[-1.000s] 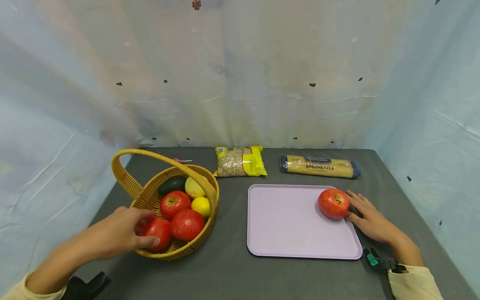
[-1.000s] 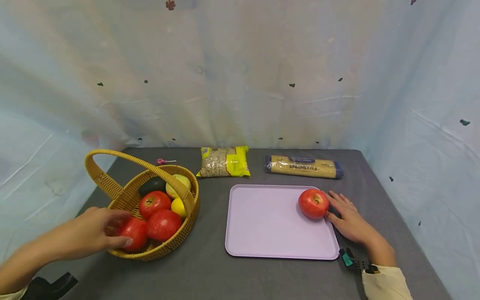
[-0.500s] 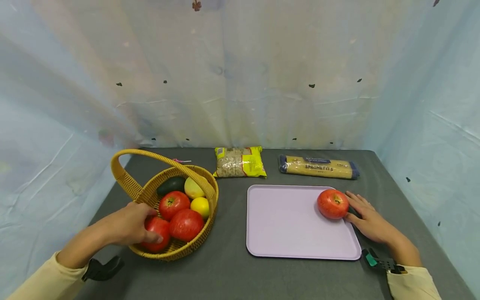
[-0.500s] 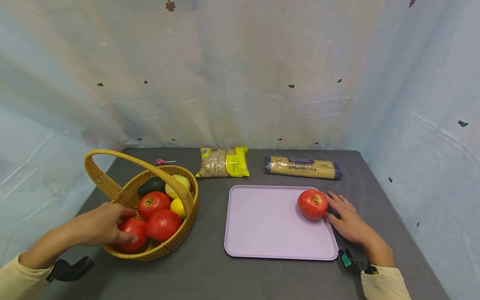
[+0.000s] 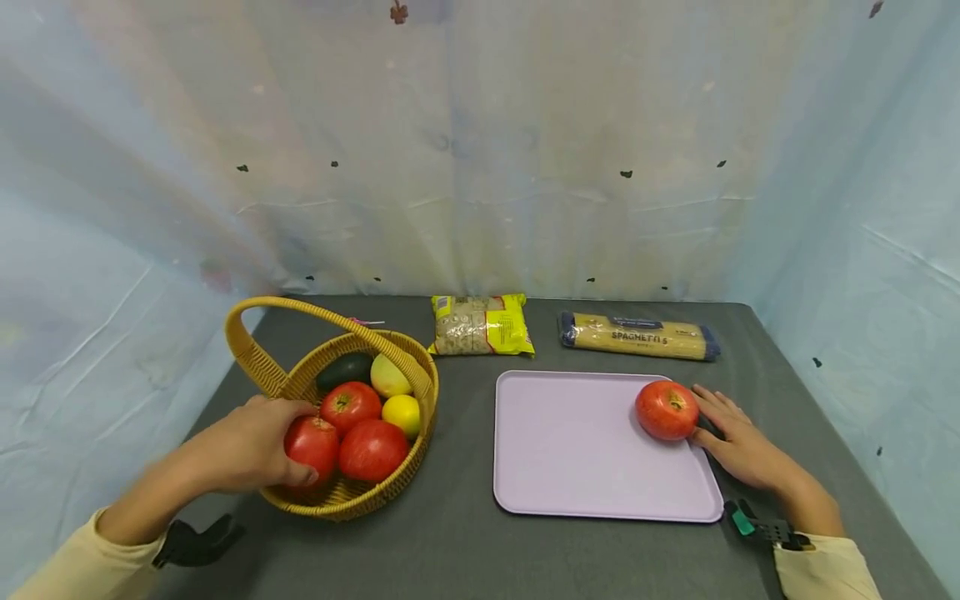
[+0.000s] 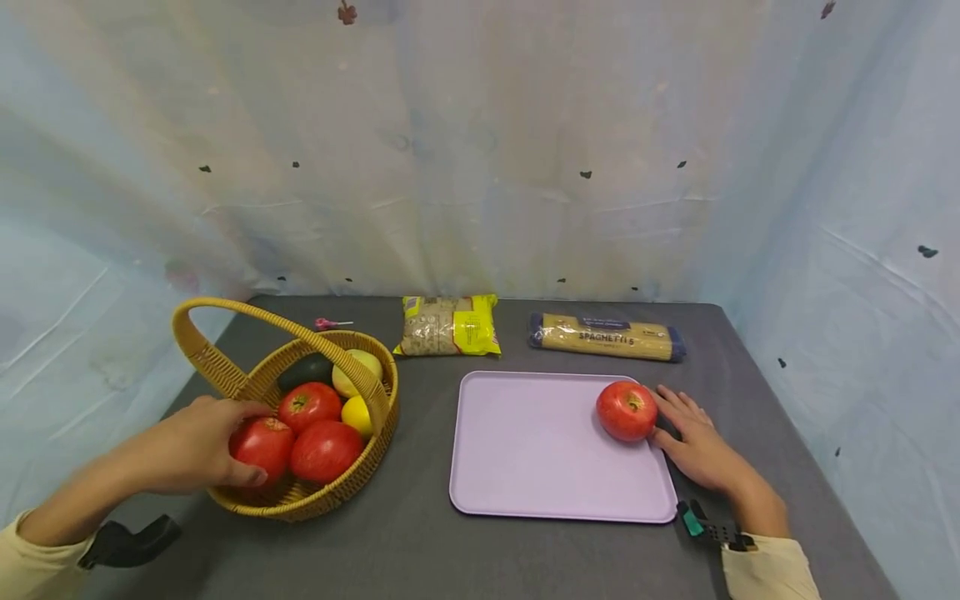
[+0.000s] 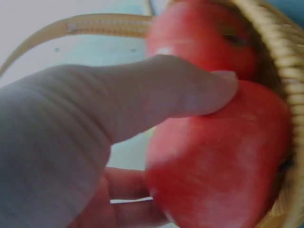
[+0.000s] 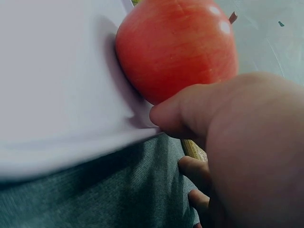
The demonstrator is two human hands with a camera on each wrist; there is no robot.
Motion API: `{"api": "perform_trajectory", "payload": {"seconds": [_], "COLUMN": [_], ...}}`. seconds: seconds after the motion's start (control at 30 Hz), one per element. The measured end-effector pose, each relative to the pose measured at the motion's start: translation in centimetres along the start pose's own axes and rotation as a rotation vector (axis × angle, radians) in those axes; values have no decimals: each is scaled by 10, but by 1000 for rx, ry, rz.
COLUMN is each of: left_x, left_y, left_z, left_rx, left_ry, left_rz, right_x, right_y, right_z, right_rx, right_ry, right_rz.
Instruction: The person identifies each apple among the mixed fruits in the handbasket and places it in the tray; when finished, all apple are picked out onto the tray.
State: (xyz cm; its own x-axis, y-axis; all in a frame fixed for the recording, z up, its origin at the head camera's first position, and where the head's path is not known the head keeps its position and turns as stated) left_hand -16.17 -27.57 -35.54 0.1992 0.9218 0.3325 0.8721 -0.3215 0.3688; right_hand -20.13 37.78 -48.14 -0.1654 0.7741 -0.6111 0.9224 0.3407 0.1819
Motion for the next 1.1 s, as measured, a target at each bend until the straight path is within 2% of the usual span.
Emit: {"api": "perform_trajectory", "payload": {"seconds": [0.07,0.27,0.37,0.47,0.6,0.7,0.83,1.1], "left_x": [3,21,32,47,70,86,102,137], "left_y": [5,20,29,38,43,41,32,3], "left_z": [-8,-25,-28,-28,-25,-20,-9,10], "left_rx": [55,192,255,285,237,173,130,90], "left_ry": [7,27,40,118,292,413,509,583], "left_rz": [25,174,259,380,578,670,735,807], "right_x": [0,0,0,1,2,2,0,-2], "right_y": [0,1,0,0,1,1,0,1], "right_z": [0,0,0,0,0,0,0,0], "right_rx": [0,-4,-6,-6,2,4,1,4], "right_ry": [-4,-11,-13,-15,-13,-12,-9,-7], "right_rz": [0,8,12,11,2,-1,-1,-5]}}
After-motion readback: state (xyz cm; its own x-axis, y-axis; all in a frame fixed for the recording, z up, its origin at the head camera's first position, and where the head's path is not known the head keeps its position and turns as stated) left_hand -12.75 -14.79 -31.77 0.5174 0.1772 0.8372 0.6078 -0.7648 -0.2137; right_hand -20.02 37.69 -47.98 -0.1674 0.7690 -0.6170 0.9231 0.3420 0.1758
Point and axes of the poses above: each hand's wrist, its own y-axis away from the middle knuckle, its own z-axis out of the palm, x = y × z, the point moved 2 cm from there along -y, towards the middle knuckle, and after that the axes turned 7 degrees about -x, right-handed, at the moved point
